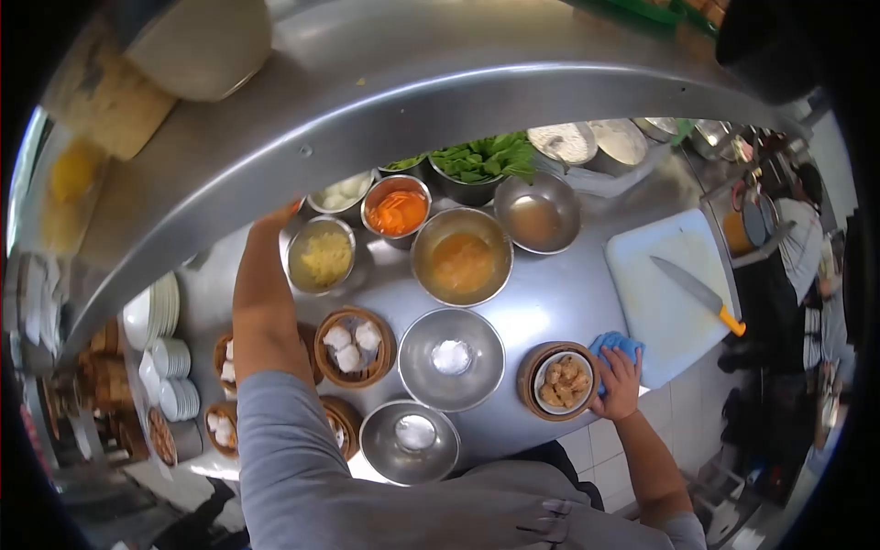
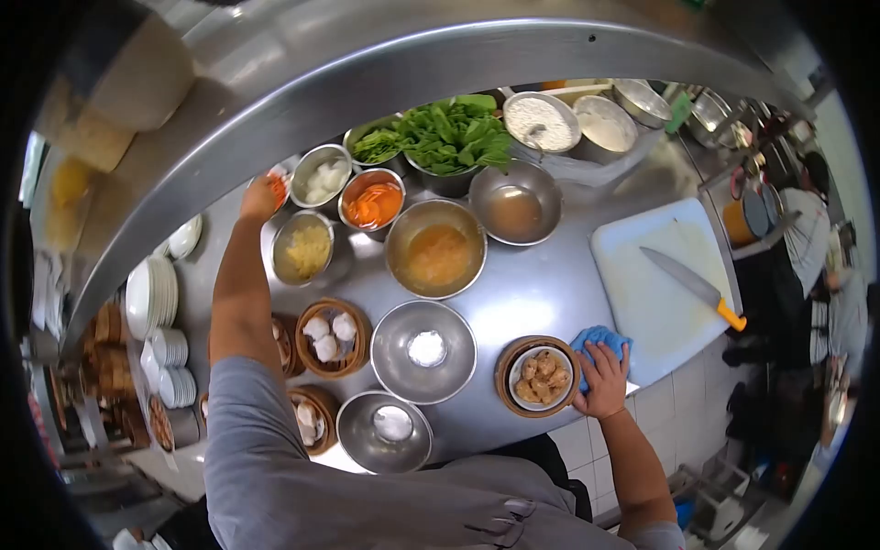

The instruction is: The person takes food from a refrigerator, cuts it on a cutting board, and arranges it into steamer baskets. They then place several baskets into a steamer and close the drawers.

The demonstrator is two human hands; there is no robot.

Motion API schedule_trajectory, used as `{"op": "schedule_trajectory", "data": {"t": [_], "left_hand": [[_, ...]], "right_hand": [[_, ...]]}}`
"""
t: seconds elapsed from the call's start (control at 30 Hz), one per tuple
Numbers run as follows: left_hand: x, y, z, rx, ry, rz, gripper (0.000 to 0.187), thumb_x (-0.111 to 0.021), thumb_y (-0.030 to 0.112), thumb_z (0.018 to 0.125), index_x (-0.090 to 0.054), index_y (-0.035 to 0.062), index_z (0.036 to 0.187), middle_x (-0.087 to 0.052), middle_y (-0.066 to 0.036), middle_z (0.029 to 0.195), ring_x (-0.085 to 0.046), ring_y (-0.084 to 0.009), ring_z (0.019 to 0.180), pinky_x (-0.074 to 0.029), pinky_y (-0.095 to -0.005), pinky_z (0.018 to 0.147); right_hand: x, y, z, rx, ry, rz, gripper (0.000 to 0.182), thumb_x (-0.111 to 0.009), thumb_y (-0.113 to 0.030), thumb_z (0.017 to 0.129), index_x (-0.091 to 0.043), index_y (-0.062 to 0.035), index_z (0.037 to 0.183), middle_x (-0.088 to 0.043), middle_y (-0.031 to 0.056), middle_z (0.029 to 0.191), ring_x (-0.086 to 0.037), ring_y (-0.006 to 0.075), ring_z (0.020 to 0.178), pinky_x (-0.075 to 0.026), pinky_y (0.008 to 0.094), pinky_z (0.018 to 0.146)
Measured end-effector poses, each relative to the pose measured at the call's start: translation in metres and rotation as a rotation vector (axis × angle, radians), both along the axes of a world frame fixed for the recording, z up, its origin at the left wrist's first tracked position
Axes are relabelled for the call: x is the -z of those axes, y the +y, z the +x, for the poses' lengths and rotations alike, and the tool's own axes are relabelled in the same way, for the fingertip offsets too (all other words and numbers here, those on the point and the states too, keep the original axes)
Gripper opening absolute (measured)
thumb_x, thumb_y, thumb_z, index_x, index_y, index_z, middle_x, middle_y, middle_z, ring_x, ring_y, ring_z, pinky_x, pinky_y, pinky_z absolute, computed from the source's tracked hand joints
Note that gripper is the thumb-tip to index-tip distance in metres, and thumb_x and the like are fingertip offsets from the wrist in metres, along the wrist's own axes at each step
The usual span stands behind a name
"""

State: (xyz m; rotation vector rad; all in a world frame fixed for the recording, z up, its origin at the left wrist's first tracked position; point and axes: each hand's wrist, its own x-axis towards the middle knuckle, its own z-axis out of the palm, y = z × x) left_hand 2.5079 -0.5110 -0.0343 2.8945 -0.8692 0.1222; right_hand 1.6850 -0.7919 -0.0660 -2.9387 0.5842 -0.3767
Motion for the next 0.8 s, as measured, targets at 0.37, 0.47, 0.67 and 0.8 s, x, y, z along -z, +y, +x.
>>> {"op": "schedule_trajectory", "data": {"t": [0.37, 0.47, 0.67, 0.8], "left_hand": [[-0.034, 0.015, -0.045, 0.176, 0.365, 0.021, 0.017, -0.080, 0.012, 0.081, -0.082, 0.0028, 0.095, -0.078, -0.017, 0.086, -0.076, -0.0279, 0.083, -0.059, -0.0424, 0.079], [0.002, 0.038, -0.025, -0.041, 0.244, -0.176, 0.024, -0.080, 0.013, 0.083, -0.082, 0.0036, 0.105, -0.079, -0.017, 0.094, -0.077, -0.0305, 0.087, -0.059, -0.0427, 0.082], [-0.044, 0.047, -0.101, 0.098, -0.003, -0.153, 0.030, -0.072, 0.022, 0.093, -0.078, 0.0056, 0.117, -0.077, -0.020, 0.108, -0.074, -0.0390, 0.103, -0.059, -0.0463, 0.090], [-0.043, 0.045, -0.121, -0.111, -0.029, -0.588, 0.028, -0.068, 0.022, 0.093, -0.081, 0.0038, 0.110, -0.078, -0.021, 0.103, -0.076, -0.0375, 0.097, -0.058, -0.0452, 0.090]], "right_hand": [[-0.007, 0.007, 0.007, 0.078, 0.052, -0.007, 0.061, -0.064, -0.050, 0.088, -0.069, -0.0091, 0.133, -0.061, 0.0158, 0.145, -0.055, 0.0384, 0.136, -0.020, 0.0688, 0.125], [-0.005, 0.007, 0.007, 0.063, 0.026, -0.025, 0.061, -0.064, -0.049, 0.087, -0.069, -0.0086, 0.132, -0.061, 0.0159, 0.145, -0.055, 0.0385, 0.136, -0.020, 0.0691, 0.125], [-0.009, 0.011, 0.005, 0.080, 0.001, -0.031, 0.061, -0.066, -0.048, 0.086, -0.069, -0.0092, 0.133, -0.061, 0.0150, 0.146, -0.055, 0.0374, 0.137, -0.020, 0.0680, 0.125], [-0.005, 0.008, -0.001, 0.073, -0.006, -0.031, 0.061, -0.067, -0.046, 0.085, -0.069, -0.0115, 0.135, -0.061, 0.0134, 0.147, -0.056, 0.0359, 0.137, -0.021, 0.0666, 0.126]]}}
